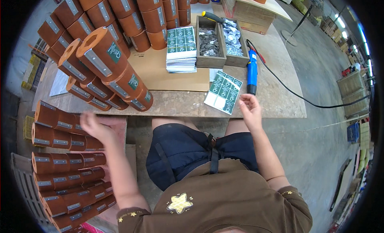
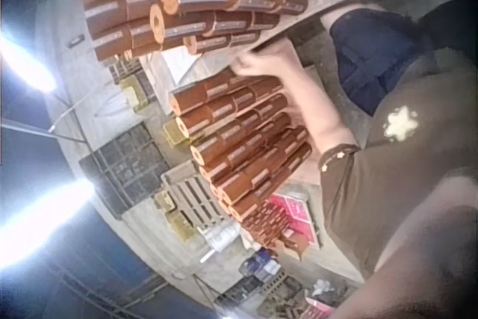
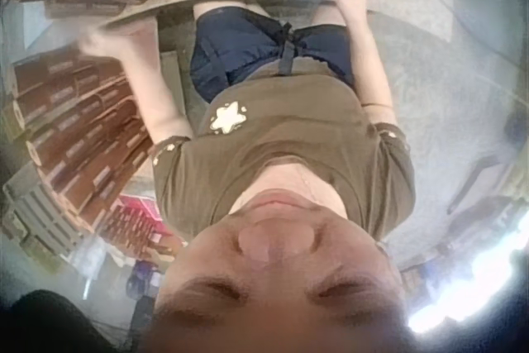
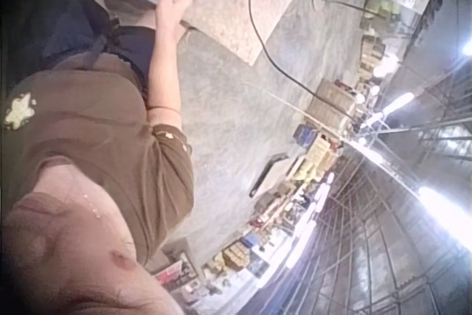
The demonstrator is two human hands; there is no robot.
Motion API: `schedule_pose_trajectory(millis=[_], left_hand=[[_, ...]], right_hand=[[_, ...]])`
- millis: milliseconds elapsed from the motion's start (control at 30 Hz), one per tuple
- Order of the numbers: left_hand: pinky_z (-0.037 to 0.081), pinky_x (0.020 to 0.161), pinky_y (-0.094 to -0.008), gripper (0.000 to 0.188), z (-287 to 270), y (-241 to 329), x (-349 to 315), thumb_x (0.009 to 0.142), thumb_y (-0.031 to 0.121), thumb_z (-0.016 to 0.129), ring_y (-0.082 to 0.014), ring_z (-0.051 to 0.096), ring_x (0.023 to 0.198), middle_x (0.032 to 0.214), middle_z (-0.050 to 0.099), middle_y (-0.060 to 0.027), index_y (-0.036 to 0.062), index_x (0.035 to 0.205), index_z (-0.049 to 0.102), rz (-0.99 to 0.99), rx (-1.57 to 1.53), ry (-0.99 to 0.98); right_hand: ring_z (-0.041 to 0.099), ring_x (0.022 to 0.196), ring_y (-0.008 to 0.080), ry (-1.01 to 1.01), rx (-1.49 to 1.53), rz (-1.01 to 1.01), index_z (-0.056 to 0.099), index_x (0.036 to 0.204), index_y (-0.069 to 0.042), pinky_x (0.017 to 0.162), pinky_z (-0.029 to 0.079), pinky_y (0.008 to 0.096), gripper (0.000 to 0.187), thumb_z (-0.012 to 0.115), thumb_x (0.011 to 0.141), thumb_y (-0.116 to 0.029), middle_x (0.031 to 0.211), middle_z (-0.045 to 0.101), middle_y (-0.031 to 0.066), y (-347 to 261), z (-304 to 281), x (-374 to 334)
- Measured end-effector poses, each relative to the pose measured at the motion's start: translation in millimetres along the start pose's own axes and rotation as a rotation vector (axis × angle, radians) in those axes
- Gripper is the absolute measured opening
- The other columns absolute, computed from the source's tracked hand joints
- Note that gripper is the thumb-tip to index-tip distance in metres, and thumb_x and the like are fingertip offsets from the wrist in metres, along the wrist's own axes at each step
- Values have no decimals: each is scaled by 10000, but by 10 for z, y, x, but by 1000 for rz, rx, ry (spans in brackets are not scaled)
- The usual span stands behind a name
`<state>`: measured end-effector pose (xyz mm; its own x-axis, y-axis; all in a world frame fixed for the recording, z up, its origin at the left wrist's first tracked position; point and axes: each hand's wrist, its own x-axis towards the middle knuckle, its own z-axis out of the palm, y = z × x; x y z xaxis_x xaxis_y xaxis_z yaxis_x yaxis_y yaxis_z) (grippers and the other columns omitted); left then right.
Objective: Applying product labels to wooden cylindrical furniture components at a workbench.
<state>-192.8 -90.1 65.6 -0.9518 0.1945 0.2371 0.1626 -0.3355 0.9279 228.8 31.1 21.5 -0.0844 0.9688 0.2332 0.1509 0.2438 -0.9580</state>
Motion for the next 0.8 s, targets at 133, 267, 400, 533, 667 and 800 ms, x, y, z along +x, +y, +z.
schedule_pose_trajectory(millis=[133,267,400,533,667,800], left_hand=[[497,652,-265,122,296,28,-1558,812,24,513,-150,567,741,879,556,-84,40,928,481,-500,-138,-576],[492,737,-288,300,511,-39,-2284,814,55,561,-194,585,888,1050,565,-148,-2,1093,466,-936,-172,-1022],[479,747,-287,346,715,-124,-2454,825,109,564,-192,576,889,1049,556,-147,-19,1124,448,-1100,-115,-1123],[486,724,-301,299,846,-216,-2499,836,165,557,-202,587,846,981,574,-130,-5,1068,476,-1273,-89,-1116],[499,707,-327,172,912,-279,-2533,851,164,535,-218,601,820,931,590,-126,30,958,515,-1268,-115,-1020],[492,678,-312,151,909,-216,-2557,848,149,532,-196,592,774,900,587,-116,36,946,510,-1238,-116,-988]], right_hand=[[498,942,315,-76,-578,-342,562,934,-11,818,417,383,285,660,679,-92,985,561,134,23,76,-120],[487,1025,318,-166,-720,-436,568,969,-29,866,393,404,362,687,640,-121,1069,555,121,23,187,-266],[503,1028,294,-113,-748,-584,573,976,-45,862,400,407,360,681,639,-111,1084,556,96,216,167,-340],[517,999,292,-129,-695,-628,576,964,-42,850,403,413,341,677,642,-96,1068,563,95,250,108,-345],[483,997,330,-17,-536,-486,535,1011,-28,857,386,414,393,681,652,-95,1077,518,148,172,138,-301],[405,1067,344,105,-570,-405,424,1146,-27,895,352,423,594,709,633,-123,1119,445,193,65,285,163]])
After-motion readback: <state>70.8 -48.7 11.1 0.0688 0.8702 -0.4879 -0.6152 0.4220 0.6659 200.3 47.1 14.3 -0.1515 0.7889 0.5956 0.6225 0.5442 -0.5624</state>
